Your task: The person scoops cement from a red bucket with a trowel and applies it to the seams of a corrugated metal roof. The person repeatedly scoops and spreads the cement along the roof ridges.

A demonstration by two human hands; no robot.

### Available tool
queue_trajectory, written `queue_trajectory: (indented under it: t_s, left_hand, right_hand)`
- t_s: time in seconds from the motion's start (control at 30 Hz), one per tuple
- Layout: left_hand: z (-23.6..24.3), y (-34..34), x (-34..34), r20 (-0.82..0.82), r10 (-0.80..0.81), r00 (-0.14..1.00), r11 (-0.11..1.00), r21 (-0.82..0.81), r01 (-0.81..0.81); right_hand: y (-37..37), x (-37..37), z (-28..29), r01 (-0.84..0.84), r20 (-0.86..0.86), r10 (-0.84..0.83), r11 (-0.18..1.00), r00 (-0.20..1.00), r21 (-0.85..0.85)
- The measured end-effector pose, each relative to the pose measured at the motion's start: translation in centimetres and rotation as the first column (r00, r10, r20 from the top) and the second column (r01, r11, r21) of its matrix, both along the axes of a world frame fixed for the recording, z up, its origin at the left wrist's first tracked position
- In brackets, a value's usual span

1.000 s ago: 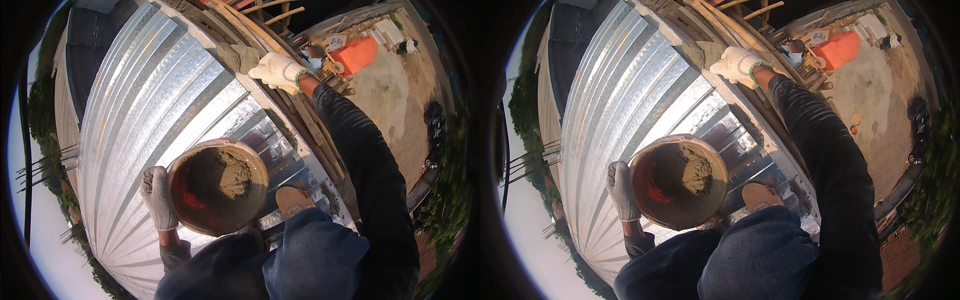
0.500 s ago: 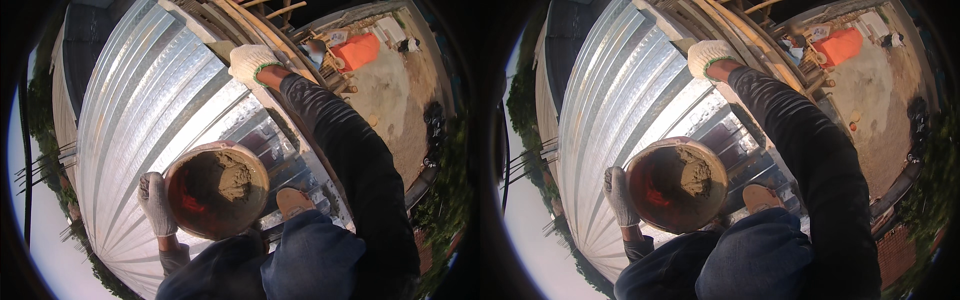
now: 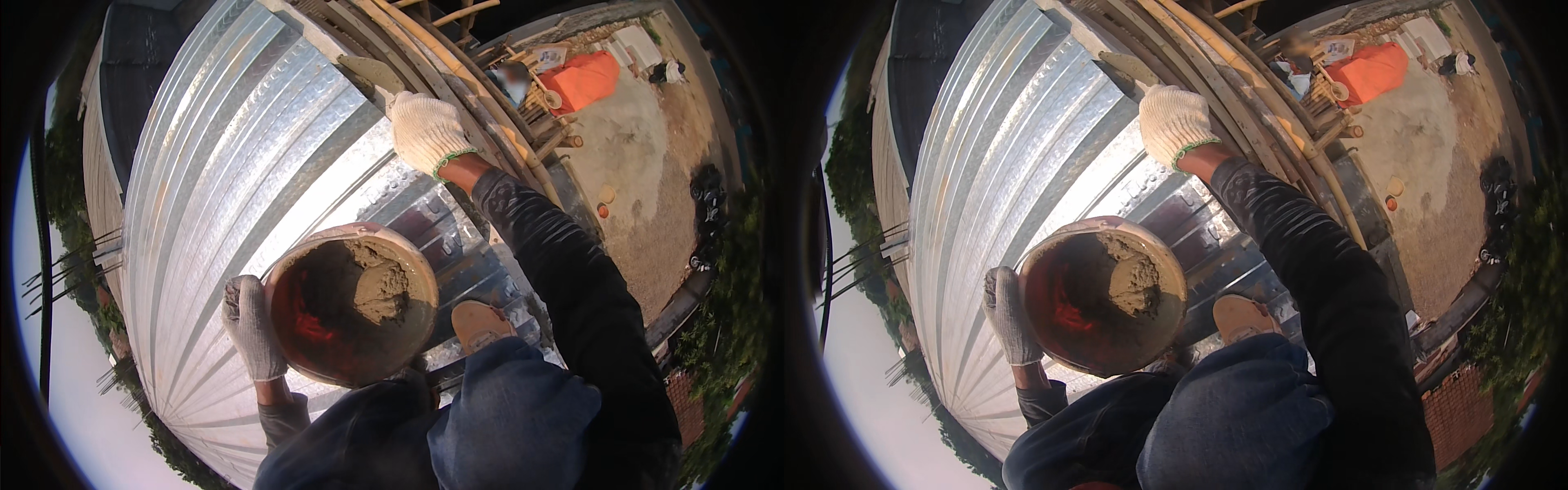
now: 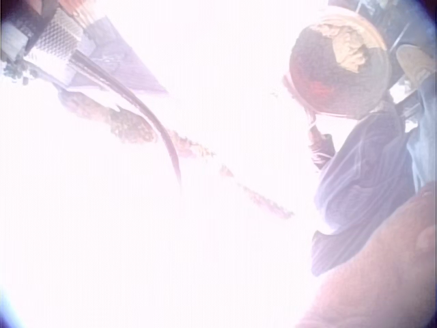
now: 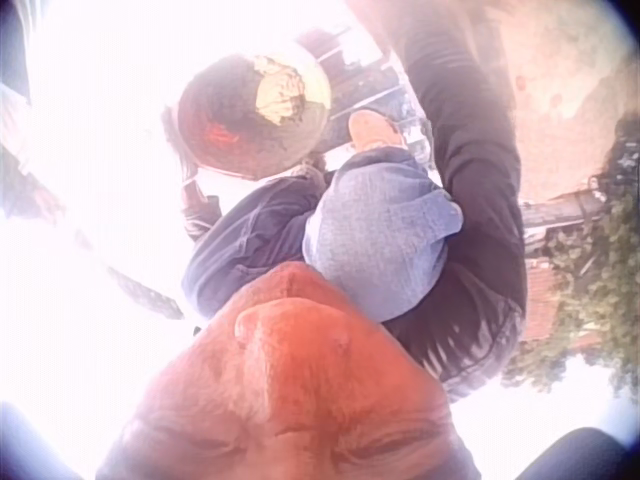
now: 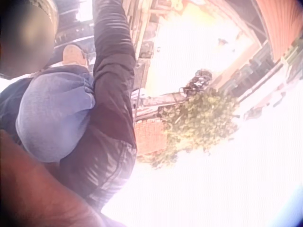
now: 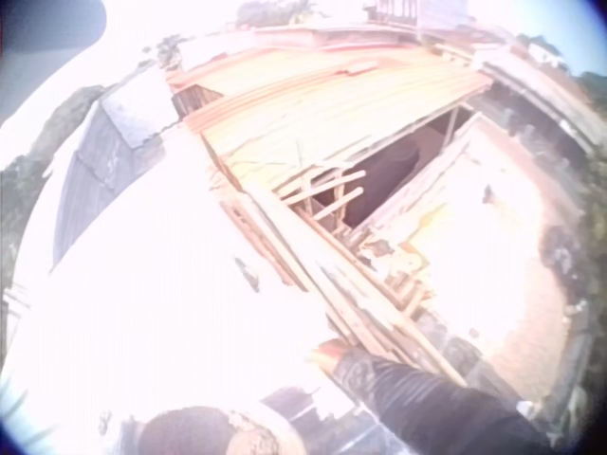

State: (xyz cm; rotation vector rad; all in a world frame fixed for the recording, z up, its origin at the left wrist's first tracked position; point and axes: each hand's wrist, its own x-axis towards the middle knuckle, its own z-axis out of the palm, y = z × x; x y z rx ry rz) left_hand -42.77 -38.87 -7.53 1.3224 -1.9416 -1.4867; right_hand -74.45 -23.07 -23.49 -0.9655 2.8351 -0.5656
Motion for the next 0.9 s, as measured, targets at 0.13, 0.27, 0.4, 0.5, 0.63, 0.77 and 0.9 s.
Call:
queue_trajectory:
  t_s: [0.13, 0.27, 0.4, 0.5, 0.63, 0.77, 0.9]
  left_hand:
    - [0.2, 0.5, -0.4, -0.013, -0.009, 1.0, 1.0, -0.004, 0.009]
    - [0.5, 0.6, -0.4, -0.009, -0.011, 1.0, 1.0, -0.027, 0.011]
    - [0.5, 0.4, -0.5, -0.013, -0.027, 1.0, 1.0, -0.014, 0.027]
    - [0.5, 1.0, -0.7, -0.017, -0.022, 1.0, 1.0, -0.012, 0.022]
    - [0.6, 1.4, -1.2, -0.006, -0.074, 0.997, 0.996, -0.056, 0.074]
    - [0.5, 1.0, -0.9, 0.048, -0.069, 0.996, 0.993, -0.089, 0.073]
    - [0.8, 2.0, -2.2, -0.013, -0.098, 0.995, 0.992, -0.076, 0.097]
  right_hand:
    - [-0.4, 0.1, 0.5, -0.037, 0.096, 0.032, 0.998, 0.995, 0.052]
    - [-2.5, 2.5, 1.3, -0.149, 0.113, 0.142, 0.987, 0.983, 0.06]
    - [-0.7, 0.3, 3.5, -0.202, 0.207, 0.192, 0.979, 0.959, 0.029]
    - [0.2, -1.4, 4.1, -0.112, 0.18, 0.109, 0.994, 0.978, 0.01]
    - [-2.5, -2.8, 1.9, -0.088, 0.247, 0.095, 0.995, 0.964, -0.04]
    - [-1.8, -0.7, 1.7, -0.188, 0.28, 0.166, 0.981, 0.945, 0.053]
    - [7.9, 1.3, 1.2, -0.221, 0.007, 0.226, 0.956, 0.974, -0.193]
